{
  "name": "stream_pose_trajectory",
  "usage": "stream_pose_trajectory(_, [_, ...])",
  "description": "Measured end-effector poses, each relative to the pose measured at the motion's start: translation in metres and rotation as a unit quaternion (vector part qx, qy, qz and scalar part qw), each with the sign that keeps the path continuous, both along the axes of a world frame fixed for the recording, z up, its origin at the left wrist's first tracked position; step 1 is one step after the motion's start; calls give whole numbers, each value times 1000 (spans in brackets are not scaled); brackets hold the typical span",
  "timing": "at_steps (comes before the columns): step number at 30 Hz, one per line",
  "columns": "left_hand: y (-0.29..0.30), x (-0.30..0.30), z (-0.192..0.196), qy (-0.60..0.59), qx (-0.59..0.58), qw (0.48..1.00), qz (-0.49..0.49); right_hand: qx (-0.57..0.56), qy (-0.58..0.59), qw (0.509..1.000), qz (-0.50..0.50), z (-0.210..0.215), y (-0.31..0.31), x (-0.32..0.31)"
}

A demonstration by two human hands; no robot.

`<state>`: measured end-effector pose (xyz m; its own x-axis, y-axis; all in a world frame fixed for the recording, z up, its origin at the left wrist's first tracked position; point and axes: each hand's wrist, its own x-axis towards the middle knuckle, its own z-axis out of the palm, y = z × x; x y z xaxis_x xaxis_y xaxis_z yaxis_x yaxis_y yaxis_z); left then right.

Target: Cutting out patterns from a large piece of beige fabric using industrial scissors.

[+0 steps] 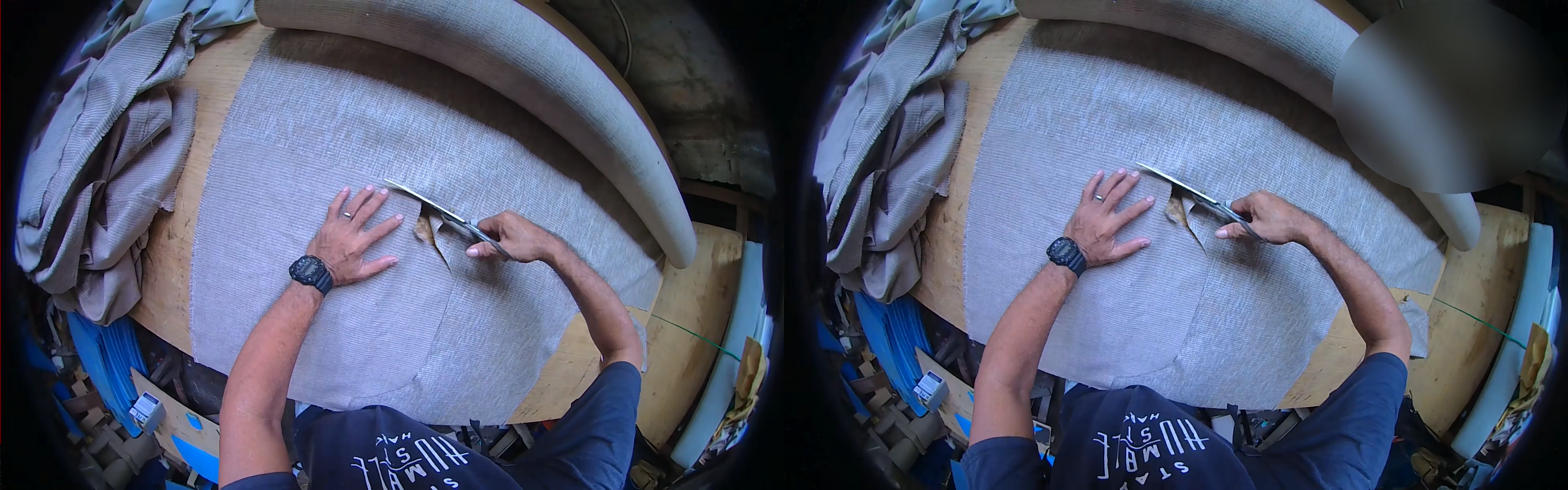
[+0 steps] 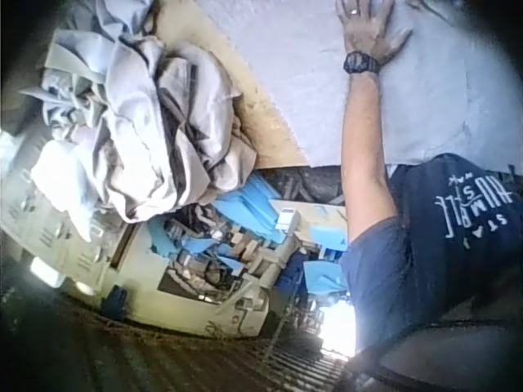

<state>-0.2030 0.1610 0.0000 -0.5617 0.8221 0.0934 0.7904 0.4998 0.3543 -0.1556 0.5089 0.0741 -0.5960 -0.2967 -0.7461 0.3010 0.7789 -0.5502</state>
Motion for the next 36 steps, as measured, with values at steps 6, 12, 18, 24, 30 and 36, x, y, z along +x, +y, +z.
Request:
stream_pose_trajectory(6, [-2,-1,0,-1,6,1000,-3,-7,-13,1000,-16,0,-11,-10])
stream_pose_trajectory(12, [-2,-2,4,-12,17,1000,-5,5,18,1000,-5,5,-15,-15])
stream_pose_trajectory(18, [-3,-1,3,-27,28,999,-3,54,25,997,56,14,-24,-31])
stream_pose_trajectory(24, [-3,-1,3,-27,37,999,-3,81,37,994,67,11,-33,-42])
stream_pose_trajectory(30, [-4,-1,2,-28,42,999,-3,49,52,996,59,9,-30,-43])
stream_pose_trajectory(36, [-5,-1,2,-36,44,998,-3,81,54,993,67,6,-38,-44])
